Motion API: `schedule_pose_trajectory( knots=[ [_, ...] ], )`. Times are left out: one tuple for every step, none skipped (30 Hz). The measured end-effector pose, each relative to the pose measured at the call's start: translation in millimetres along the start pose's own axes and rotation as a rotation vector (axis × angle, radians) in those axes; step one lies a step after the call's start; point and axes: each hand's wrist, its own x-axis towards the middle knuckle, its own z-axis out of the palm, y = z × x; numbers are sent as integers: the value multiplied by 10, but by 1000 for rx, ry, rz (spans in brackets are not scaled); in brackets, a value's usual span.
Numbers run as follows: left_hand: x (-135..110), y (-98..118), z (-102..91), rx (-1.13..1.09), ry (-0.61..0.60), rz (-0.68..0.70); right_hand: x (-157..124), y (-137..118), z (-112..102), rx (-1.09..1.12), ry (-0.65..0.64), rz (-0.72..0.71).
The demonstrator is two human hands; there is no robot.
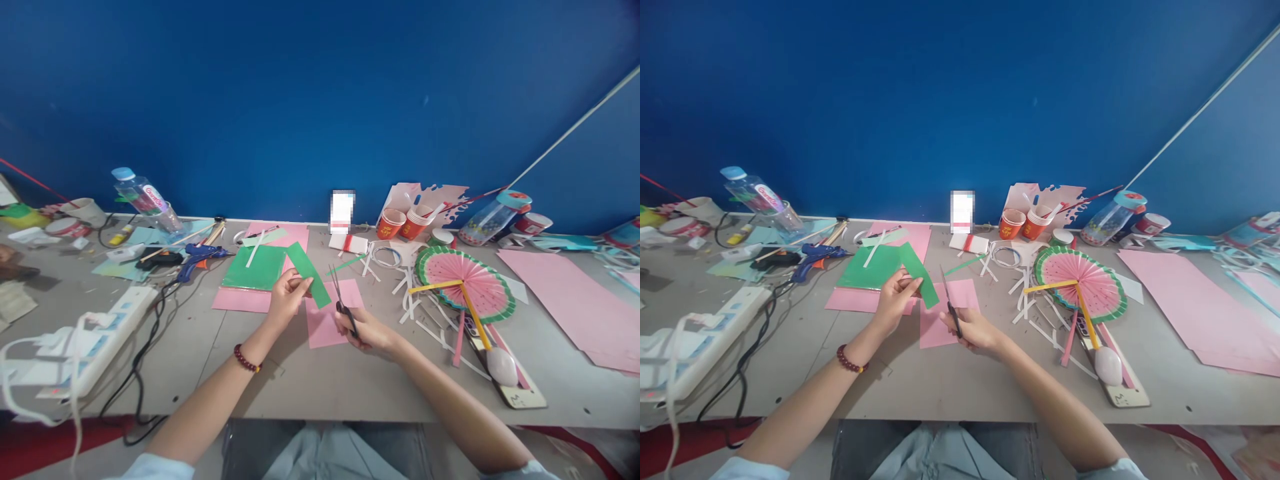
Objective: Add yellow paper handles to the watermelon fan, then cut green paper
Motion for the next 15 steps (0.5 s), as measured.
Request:
schedule_pose_trajectory(
  knots=[
    [2,-1,-3,-11,22,7,5,15,-6,-36,13,-18],
    [4,-4,-6,-24,43,13,10,29,-13,-75,25,-41],
    [7,-9,-9,-37,64,16,16,41,-22,-111,37,-67],
    [9,-15,-12,-51,85,17,20,49,-31,-138,46,-93],
    [10,-20,-15,-64,103,18,23,52,-40,-157,51,-115],
    [11,-24,-17,-72,120,20,24,51,-48,-171,50,-132],
    [10,-27,-19,-73,134,21,23,46,-54,-183,45,-146],
    [8,-29,-20,-69,144,21,21,41,-57,-195,42,-158],
    [5,-30,-21,-63,153,20,19,36,-57,-207,37,-167],
    [2,-30,-22,-58,160,17,18,34,-53,-215,34,-173],
    [0,-29,-22,-57,167,13,18,36,-47,-212,35,-177],
    [-2,-27,-21,-58,170,8,21,42,-38,-193,45,-176],
    [-4,-24,-20,-58,169,3,27,52,-30,-160,61,-169],
    [-5,-19,-17,-55,162,-4,37,63,-23,-118,79,-160],
    [-6,-13,-13,-46,142,-15,51,75,-18,-71,102,-154]
  ],
)
